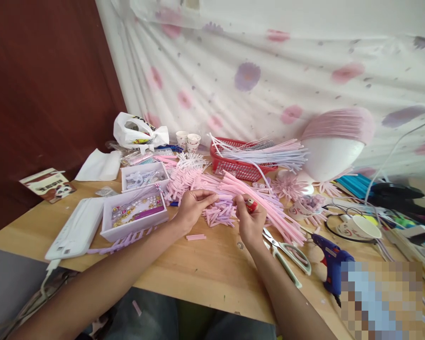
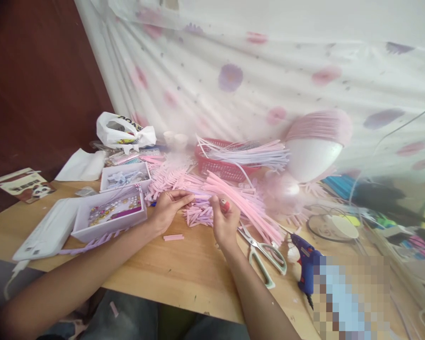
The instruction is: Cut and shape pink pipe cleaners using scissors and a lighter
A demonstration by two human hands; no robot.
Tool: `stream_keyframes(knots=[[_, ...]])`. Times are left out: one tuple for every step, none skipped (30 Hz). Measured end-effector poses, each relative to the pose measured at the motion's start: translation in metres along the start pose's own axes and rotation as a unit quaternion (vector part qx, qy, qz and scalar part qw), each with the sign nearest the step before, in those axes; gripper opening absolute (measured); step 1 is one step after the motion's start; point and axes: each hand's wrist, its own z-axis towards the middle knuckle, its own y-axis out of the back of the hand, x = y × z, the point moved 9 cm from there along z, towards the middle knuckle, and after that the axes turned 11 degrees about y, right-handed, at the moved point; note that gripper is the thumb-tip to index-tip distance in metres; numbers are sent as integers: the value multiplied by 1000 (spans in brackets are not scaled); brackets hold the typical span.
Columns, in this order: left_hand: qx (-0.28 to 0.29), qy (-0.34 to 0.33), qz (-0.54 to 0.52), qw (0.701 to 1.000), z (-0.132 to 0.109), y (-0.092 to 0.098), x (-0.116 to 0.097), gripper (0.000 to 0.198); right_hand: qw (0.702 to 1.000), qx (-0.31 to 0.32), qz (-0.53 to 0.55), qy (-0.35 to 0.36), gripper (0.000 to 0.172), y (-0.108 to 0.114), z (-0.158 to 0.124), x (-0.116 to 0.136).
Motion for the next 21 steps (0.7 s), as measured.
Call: stream_keyframes(knots=[[-3, 1, -1, 1000, 1, 1, 0, 28, 1000, -6, 14, -12, 34, 1, 0, -3], [-4, 1, -3, 1000, 1, 2, 1, 28, 999, -10, 24, -23, 34, 2, -1, -6], [-4, 0, -5, 1000, 1, 2, 1, 27, 999, -9, 27, -32, 33, 1, -1, -7], [-3, -3, -6, 1000, 2, 3, 0, 27, 999, -6, 24, -39, 31, 1, -1, -9], [-1, -7, -6, 1000, 2, 2, 0, 26, 999, -1, 19, -41, 30, -1, -2, -9], [3, -11, -4, 1000, 2, 2, -1, 25, 999, 4, 15, -40, 30, -2, -2, -9], [6, -17, -2, 1000, 1, 1, -2, 24, 999, 9, 12, -37, 30, -3, -2, -9], [6, -23, 2, 1000, 1, 0, -3, 23, 999, 14, 9, -34, 30, -5, -2, -8], [6, -27, 5, 1000, 1, 0, -4, 23, 999, 17, 5, -31, 31, -5, -2, -7], [5, -30, 7, 1000, 0, 0, -4, 22, 999, 17, -1, -29, 33, -6, -1, -7], [4, -33, 9, 999, 0, 0, -5, 21, 999, 13, -7, -30, 34, -5, -1, -7], [3, -35, 10, 999, 0, -1, -6, 21, 999, 5, -11, -33, 36, -3, -1, -7], [1, -36, 11, 999, -1, -1, -6, 21, 999, -4, -10, -38, 37, -2, -2, -8], [0, -37, 13, 999, -1, -1, -7, 21, 999, -11, -5, -45, 39, 0, -2, -10], [0, -39, 15, 999, -1, -1, -7, 20, 999, -15, 2, -52, 39, 0, -2, -11], [-1, -41, 16, 999, -1, 0, -7, 20, 998, -17, 11, -59, 39, 0, -2, -13], [-1, -41, 18, 999, -1, 0, -7, 19, 998, -14, 18, -63, 39, -1, -3, -14], [0, -42, 20, 999, -1, 0, -7, 19, 998, -9, 21, -64, 39, -2, -3, -14], [1, -44, 23, 999, -1, 0, -7, 19, 998, -5, 22, -63, 38, -3, -3, -14], [3, -46, 26, 999, -1, -1, -7, 19, 998, 0, 20, -60, 37, -4, -3, -14], [3, -50, 32, 998, -1, 0, -7, 19, 998, 6, 16, -57, 37, -4, -3, -13]])
